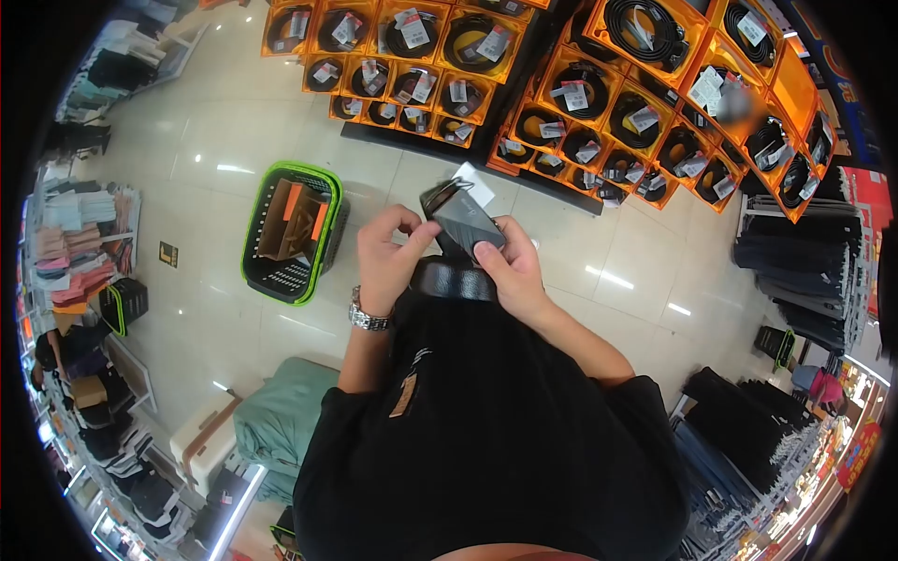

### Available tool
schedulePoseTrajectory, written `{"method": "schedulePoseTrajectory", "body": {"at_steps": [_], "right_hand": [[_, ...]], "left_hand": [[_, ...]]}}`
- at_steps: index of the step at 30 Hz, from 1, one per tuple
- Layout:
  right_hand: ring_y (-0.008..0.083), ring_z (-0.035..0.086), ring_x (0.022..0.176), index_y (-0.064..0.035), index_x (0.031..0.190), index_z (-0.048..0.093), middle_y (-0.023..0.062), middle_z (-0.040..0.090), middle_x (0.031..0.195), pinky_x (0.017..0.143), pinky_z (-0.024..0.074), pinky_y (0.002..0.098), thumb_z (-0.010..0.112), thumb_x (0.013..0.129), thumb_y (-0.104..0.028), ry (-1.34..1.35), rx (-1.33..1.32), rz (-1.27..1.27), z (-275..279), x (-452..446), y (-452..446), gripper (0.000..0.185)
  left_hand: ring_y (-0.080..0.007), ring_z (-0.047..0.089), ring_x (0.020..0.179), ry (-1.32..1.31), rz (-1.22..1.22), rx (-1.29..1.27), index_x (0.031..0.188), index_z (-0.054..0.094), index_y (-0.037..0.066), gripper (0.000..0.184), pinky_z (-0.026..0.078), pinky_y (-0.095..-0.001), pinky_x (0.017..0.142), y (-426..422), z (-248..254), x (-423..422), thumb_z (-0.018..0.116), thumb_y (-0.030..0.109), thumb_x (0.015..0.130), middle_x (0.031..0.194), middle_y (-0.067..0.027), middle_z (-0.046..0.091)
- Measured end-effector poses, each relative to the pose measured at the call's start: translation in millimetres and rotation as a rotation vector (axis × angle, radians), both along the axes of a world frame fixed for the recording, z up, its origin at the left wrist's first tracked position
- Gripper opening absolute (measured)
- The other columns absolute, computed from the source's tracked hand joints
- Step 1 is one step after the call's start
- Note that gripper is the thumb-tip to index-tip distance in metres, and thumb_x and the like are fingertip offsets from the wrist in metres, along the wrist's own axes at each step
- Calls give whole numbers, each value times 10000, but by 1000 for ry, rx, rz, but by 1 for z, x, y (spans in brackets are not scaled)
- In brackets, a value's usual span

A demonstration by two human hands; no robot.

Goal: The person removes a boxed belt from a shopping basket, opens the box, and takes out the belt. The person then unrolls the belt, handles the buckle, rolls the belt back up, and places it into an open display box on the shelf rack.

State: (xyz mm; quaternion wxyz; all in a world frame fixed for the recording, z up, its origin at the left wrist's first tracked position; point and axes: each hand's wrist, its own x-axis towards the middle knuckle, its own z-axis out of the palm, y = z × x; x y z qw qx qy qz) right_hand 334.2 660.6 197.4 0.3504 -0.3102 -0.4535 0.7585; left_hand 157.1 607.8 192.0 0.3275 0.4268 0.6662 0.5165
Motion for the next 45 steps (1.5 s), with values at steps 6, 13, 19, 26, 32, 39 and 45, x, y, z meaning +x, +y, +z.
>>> {"method": "schedulePoseTrajectory", "body": {"at_steps": [6,13,19,26,32,39,45], "right_hand": [[-3,430,594,9,1098,446,11,543,859,490,332,157,581,915,-101,-78,156,-101,-13,-10,-3,252],[23,526,731,48,1198,380,61,578,968,630,436,178,564,911,-59,-59,180,-68,-10,-11,-8,357],[201,625,741,73,1215,392,143,600,825,670,490,308,583,893,-251,-482,582,260,23,3,-2,495],[265,620,856,-29,1054,612,104,634,966,764,497,343,771,711,-184,-454,800,273,95,41,29,409],[303,546,1057,-46,1190,535,133,575,1134,904,430,370,812,673,-297,-354,700,571,62,17,49,638],[286,608,848,-38,1170,561,118,629,985,751,484,344,830,650,-237,-325,725,476,50,6,40,618],[219,634,779,-24,1073,628,96,654,896,702,493,288,836,615,-159,-342,896,381,49,15,53,521]], "left_hand": [[-81,549,723,-282,-118,196,947,638,-28,217,443,-221,645,6,-3,14,575,177,915,768,-34,626],[-21,491,674,-393,-138,77,1003,603,-28,200,425,-205,594,18,12,33,596,141,898,755,19,599],[-11,443,624,-406,-374,142,949,590,-23,128,376,-201,521,25,22,0,573,85,882,687,36,535],[-59,394,545,-539,-910,240,783,579,-56,383,317,-234,477,28,5,-39,624,321,834,596,-3,497],[-102,278,508,-588,-1036,268,626,408,14,460,234,-291,459,35,-5,-19,635,359,828,545,-4,313],[-87,264,524,-538,-992,132,622,416,21,461,233,-276,469,27,-10,-25,639,364,837,555,2,303],[-52,440,577,-821,-638,123,1011,616,-6,380,353,-203,536,11,-17,-23,619,341,857,688,21,527]]}}
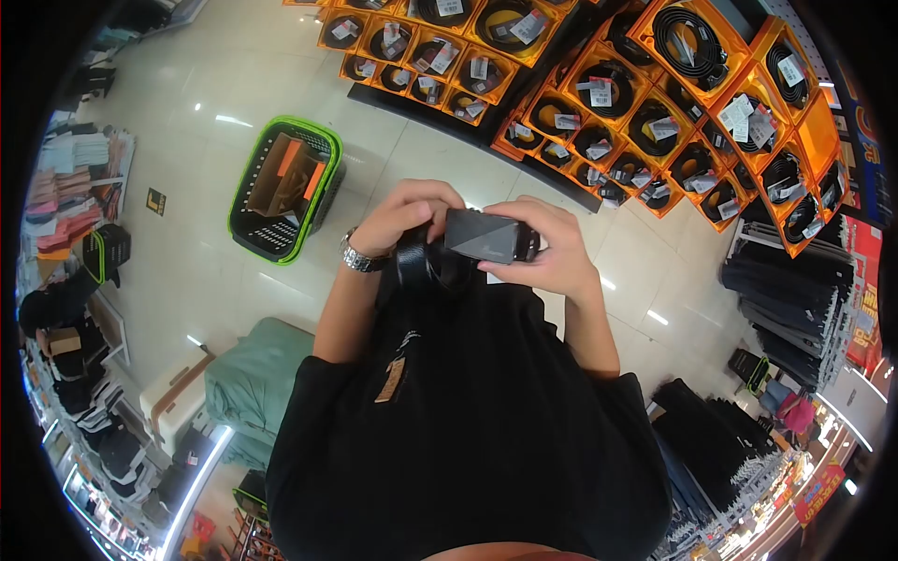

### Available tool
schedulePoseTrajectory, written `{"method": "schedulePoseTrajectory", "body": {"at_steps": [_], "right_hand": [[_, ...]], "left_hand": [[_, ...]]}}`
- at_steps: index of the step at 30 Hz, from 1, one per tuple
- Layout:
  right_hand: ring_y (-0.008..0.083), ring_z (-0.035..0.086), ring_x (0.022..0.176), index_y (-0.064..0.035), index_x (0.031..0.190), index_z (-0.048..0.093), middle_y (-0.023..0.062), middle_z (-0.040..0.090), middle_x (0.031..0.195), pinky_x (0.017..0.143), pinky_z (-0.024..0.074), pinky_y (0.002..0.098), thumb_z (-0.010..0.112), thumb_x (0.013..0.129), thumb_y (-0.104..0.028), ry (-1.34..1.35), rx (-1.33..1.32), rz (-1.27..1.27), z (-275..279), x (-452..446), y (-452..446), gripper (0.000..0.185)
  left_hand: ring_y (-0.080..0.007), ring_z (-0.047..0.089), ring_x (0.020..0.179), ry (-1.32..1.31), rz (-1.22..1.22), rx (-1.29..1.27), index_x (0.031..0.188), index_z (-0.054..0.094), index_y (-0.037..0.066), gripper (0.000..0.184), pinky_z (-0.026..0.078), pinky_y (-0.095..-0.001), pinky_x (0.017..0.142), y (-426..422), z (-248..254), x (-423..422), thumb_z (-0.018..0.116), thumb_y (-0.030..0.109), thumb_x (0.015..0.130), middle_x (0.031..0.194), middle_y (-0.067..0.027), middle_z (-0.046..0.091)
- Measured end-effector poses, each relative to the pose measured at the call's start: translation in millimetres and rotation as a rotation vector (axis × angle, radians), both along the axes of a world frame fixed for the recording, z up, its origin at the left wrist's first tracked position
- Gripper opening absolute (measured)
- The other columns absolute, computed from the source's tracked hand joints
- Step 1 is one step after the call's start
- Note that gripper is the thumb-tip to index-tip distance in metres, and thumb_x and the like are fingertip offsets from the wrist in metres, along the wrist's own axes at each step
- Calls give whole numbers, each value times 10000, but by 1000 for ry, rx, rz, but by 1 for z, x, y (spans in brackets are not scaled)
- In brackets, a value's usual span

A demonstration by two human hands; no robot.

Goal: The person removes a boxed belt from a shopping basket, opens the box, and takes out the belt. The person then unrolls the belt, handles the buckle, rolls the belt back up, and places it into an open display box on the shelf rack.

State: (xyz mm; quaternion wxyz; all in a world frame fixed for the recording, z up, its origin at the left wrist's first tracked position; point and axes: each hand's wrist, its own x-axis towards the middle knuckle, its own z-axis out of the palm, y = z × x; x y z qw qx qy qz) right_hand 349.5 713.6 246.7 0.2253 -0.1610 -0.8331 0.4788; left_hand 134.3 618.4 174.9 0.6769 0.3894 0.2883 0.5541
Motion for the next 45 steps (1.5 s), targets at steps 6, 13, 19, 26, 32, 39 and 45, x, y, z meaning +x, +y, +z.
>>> {"method": "schedulePoseTrajectory", "body": {"at_steps": [6,13,19,26,32,39,45], "right_hand": [[191,633,791,32,1052,617,129,653,912,718,479,272,836,574,-111,307,-156,-137,1,16,0,545],[171,608,921,65,1105,577,130,628,1028,808,463,268,820,581,-123,428,-403,-262,2,36,-6,608],[174,604,940,69,1112,567,131,625,1039,827,461,271,821,584,-129,449,-448,-273,3,41,-9,619],[170,606,929,67,1116,568,126,627,1031,822,465,270,820,583,-110,436,-440,-293,4,48,-10,615],[160,608,909,62,1102,586,117,634,1007,805,461,257,830,579,-129,427,-425,-318,4,53,-9,608],[155,609,900,60,1098,593,118,637,999,790,461,253,834,569,-136,416,-397,-235,3,56,-1,613],[160,611,901,71,1105,580,121,634,1004,801,463,261,836,567,-167,460,-396,-252,1,50,-2,642]], "left_hand": [[-62,441,629,510,24,-102,920,660,30,147,361,-224,591,-32,-49,-2,618,143,835,686,34,517],[-370,580,770,1330,-181,24,786,585,31,445,452,-436,671,-58,-93,30,535,467,857,771,-169,619],[-401,576,838,1249,-272,-164,936,568,16,359,450,-452,734,-60,-101,21,575,359,828,846,-217,608],[-387,591,902,1277,-244,-183,993,547,6,475,464,-456,778,-62,-101,28,523,460,856,914,-224,626],[-387,586,915,1157,-70,-139,1025,553,30,446,461,-455,791,-73,-112,25,527,443,860,934,-202,630],[-393,579,880,1288,85,-168,982,538,7,328,453,-472,772,-84,-146,13,596,281,811,882,-210,613],[-396,590,834,1416,258,-323,1015,528,-19,399,455,-471,744,-93,-155,20,616,308,806,819,-199,608]]}}
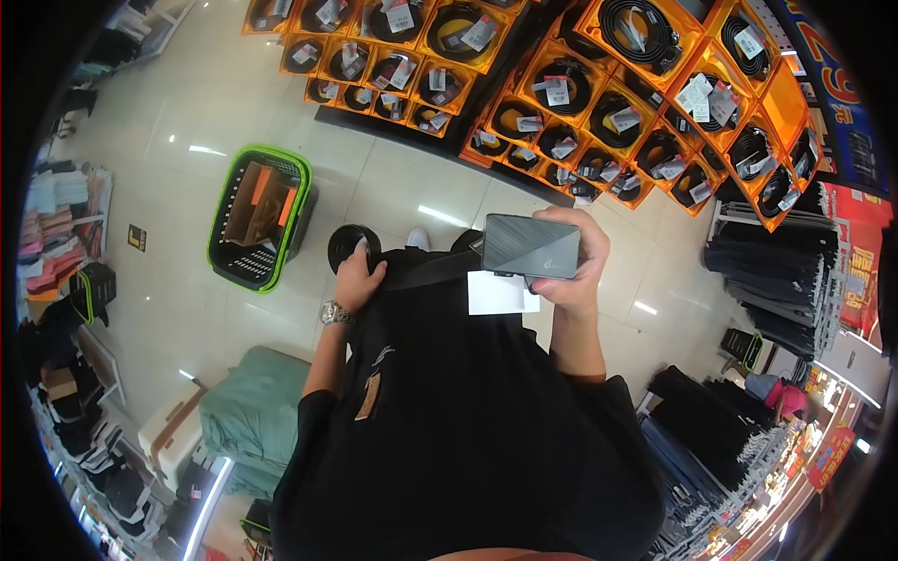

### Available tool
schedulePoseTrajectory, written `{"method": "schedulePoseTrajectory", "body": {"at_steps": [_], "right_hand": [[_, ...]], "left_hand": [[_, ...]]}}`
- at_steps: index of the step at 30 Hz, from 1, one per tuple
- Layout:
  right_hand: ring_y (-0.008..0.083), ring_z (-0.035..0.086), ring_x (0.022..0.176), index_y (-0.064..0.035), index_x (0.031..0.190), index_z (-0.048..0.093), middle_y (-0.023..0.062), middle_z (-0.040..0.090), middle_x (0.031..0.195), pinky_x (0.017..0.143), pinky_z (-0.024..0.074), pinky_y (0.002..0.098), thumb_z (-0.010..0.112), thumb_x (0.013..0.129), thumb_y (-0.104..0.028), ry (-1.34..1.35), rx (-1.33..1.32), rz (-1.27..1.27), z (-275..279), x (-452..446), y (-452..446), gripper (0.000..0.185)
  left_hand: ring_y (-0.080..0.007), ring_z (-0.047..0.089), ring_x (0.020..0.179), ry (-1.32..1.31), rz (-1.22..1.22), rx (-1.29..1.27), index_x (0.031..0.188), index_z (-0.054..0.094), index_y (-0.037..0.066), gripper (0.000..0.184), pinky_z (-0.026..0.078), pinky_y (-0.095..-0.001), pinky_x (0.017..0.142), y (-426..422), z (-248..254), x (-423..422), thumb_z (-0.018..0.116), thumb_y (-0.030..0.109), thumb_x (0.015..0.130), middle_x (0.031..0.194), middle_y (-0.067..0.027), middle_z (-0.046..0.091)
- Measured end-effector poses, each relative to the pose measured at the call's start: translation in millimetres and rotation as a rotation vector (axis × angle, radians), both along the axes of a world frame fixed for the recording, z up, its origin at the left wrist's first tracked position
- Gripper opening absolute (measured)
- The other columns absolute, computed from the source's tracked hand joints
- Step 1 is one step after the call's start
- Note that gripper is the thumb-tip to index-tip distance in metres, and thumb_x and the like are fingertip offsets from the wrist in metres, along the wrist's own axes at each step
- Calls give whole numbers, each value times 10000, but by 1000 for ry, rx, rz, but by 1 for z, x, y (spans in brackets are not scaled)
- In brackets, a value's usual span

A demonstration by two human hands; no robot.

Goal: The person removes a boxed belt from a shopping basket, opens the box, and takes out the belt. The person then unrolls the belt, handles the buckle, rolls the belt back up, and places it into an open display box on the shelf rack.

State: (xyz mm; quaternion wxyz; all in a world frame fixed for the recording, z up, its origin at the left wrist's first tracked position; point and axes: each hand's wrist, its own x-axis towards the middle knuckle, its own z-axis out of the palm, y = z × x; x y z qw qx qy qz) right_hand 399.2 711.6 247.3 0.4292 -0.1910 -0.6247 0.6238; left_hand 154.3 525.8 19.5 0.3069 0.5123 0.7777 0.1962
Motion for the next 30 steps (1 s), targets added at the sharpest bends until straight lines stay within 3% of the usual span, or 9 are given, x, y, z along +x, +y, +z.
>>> {"method": "schedulePoseTrajectory", "body": {"at_steps": [2,3,7,11,14,15,21,24,30], "right_hand": [[161,610,904,74,1110,569,119,633,1003,806,463,263,849,574,-215,33,-68,-55,-1,-4,-2,670],[162,610,906,76,1114,558,116,631,1003,812,463,265,862,581,-262,66,-130,-109,-1,-6,-3,701],[119,594,813,68,1108,533,101,625,966,721,470,242,863,606,-408,137,-232,-186,3,-12,-4,766],[51,429,553,50,1125,470,15,515,739,445,331,206,825,678,-393,276,-369,-119,16,-17,1,722],[51,380,518,39,1119,469,-7,454,697,436,306,207,810,701,-379,326,-401,-164,28,-23,4,682],[58,350,496,33,1101,467,-11,419,678,427,284,210,781,729,-386,327,-380,-150,26,-22,7,643],[78,328,490,-4,967,455,-5,380,668,446,243,223,616,825,-469,369,-283,-66,28,-10,20,512],[82,354,499,3,1141,454,-3,396,716,438,268,235,634,824,-467,394,-251,-79,36,-15,20,595],[98,376,601,-116,1289,436,-17,390,744,577,291,270,535,865,-558,880,-183,265,36,-22,38,621]], "left_hand": [[-387,602,842,-34,204,101,1190,488,-30,540,467,-463,746,2,6,5,634,306,794,785,-173,616],[-376,603,888,-49,194,-7,1334,412,41,660,475,-449,785,3,10,4,659,294,776,943,-179,620],[-353,504,1137,57,-61,114,1265,523,194,549,460,-424,889,5,11,1,683,321,756,1313,-190,442],[-323,496,1154,-5,-308,304,1122,622,136,338,421,-373,945,19,28,3,623,305,829,1249,-149,508],[-258,558,882,-661,-332,66,873,587,41,289,442,-336,782,27,43,19,575,330,876,918,-95,563],[-253,535,783,-548,-347,166,811,548,32,335,430,-338,709,30,51,25,562,360,879,816,-96,512],[-273,545,784,-627,-583,162,914,539,5,431,436,-345,711,57,84,25,574,428,836,820,-118,535],[-310,578,810,-669,-632,113,998,552,-19,501,457,-365,732,71,118,34,628,435,800,865,-160,580],[-253,592,820,-605,-217,282,1020,575,12,314,458,-331,735,92,143,50,680,170,770,859,-120,607]]}}
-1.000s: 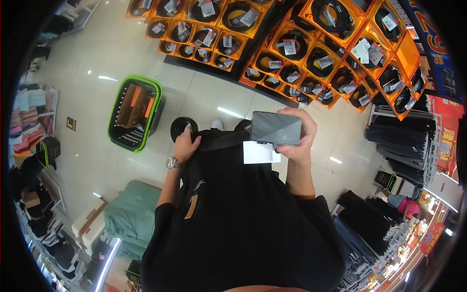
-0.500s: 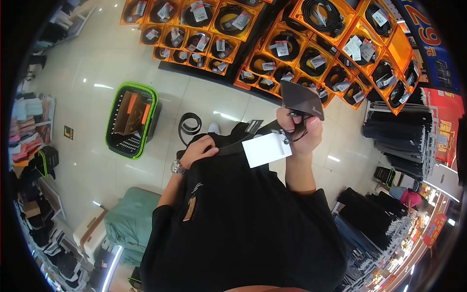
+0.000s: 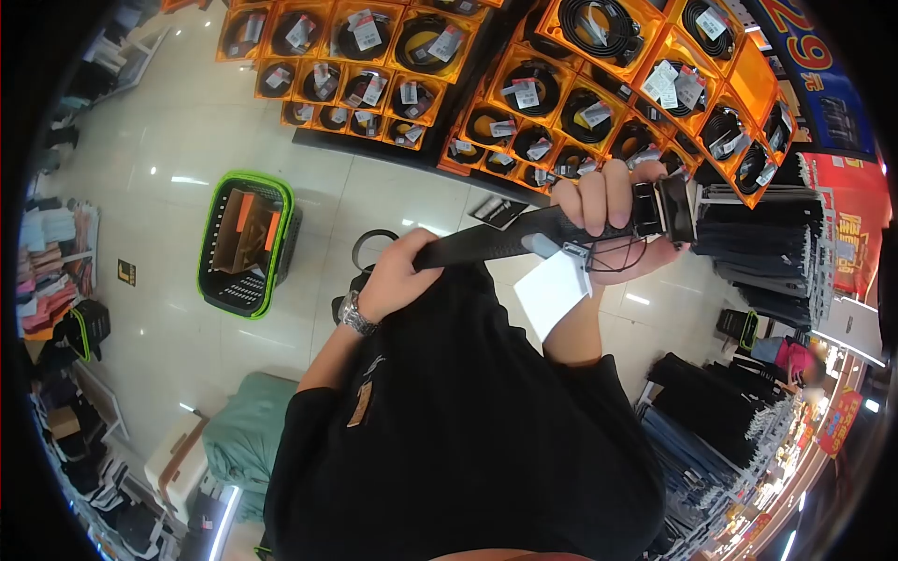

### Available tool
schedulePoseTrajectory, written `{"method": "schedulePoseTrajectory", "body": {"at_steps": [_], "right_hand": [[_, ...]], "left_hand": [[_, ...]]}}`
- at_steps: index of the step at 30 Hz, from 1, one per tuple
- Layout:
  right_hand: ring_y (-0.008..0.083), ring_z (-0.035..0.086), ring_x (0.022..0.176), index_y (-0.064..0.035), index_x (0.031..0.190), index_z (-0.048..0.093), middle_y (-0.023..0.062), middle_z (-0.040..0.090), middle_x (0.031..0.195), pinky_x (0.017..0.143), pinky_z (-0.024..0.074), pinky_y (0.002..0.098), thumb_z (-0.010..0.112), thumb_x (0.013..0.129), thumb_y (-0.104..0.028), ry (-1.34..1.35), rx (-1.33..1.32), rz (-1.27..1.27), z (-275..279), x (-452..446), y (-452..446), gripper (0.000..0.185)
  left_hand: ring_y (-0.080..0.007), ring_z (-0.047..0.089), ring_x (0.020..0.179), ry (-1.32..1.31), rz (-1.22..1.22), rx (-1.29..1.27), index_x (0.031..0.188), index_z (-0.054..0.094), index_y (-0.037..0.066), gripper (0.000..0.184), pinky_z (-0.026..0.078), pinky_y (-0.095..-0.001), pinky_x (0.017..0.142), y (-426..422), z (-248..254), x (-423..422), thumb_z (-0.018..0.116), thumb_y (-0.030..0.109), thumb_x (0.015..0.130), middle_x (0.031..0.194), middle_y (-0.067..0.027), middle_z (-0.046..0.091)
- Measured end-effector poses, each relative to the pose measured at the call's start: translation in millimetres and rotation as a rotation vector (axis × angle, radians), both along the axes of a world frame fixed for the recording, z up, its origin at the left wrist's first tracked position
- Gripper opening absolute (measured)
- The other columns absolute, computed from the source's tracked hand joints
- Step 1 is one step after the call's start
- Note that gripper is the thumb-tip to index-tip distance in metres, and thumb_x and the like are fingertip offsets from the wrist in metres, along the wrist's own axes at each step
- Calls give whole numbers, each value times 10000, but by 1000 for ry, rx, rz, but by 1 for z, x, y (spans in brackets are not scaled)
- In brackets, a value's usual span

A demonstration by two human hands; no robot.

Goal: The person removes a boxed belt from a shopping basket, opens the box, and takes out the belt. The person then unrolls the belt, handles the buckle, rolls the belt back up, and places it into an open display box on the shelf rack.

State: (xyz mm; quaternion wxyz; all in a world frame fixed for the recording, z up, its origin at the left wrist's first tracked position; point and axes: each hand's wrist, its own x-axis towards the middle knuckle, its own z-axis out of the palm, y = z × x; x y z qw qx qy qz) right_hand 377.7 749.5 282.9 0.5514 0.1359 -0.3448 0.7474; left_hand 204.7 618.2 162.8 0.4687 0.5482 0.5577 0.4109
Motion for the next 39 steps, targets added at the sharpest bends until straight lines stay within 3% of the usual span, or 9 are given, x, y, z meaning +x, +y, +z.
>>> {"method": "schedulePoseTrajectory", "body": {"at_steps": [5,9,13,19,24,27,28,30,39], "right_hand": [[96,364,554,-145,1289,477,-21,391,714,582,282,265,585,872,-493,153,-17,315,8,1,10,554],[57,372,468,-96,1210,505,-25,417,660,448,253,223,736,806,-277,268,-151,376,19,-8,4,498],[56,364,468,-74,1205,502,-28,409,660,452,264,220,735,807,-260,313,-161,441,21,-10,3,497],[49,346,453,-41,1167,517,-35,391,641,431,260,214,723,812,-205,357,-342,485,33,-2,6,441],[47,350,436,-37,1118,542,-36,384,608,423,260,213,749,773,-140,368,-402,492,49,5,11,415],[54,351,442,-18,1100,545,-38,387,609,426,267,217,762,747,-128,362,-420,449,59,8,16,428],[65,320,468,-43,1173,556,-38,361,634,475,247,217,767,752,-316,393,-439,464,61,10,17,545],[63,352,469,-8,1099,547,-35,386,621,437,269,220,777,725,-158,355,-414,375,67,8,22,464],[64,357,524,12,1191,507,-25,382,681,507,286,217,726,791,-310,119,-362,370,72,8,30,558]], "left_hand": [[-301,598,995,-62,-239,108,1120,547,-6,535,460,-367,867,13,29,2,750,318,745,1056,-171,620],[-184,526,1060,-574,-312,-43,1265,488,-15,726,388,-323,953,23,20,23,341,610,928,1143,-119,584],[-161,544,1040,-1012,-233,-146,1262,492,-8,624,402,-325,951,38,27,44,309,516,978,1111,-110,593],[-88,568,954,-1248,-247,-114,1169,520,33,327,454,-250,868,50,52,43,604,0,855,1088,-40,595],[-84,560,910,-1085,-195,-61,1125,537,20,299,472,-238,804,45,78,42,632,-4,843,1015,-32,595],[-84,557,844,-788,-46,150,919,585,-1,74,462,-243,768,40,91,44,621,46,874,933,-49,620],[-84,557,844,-785,-58,148,919,585,-1,74,462,-243,768,40,95,43,621,46,874,933,-49,620],[-89,557,835,-744,-51,226,894,587,-6,73,458,-247,762,40,100,41,605,65,889,941,-58,626],[-155,540,853,-615,-11,279,825,610,-67,194,430,-276,765,33,107,43,560,100,911,919,-112,632]]}}
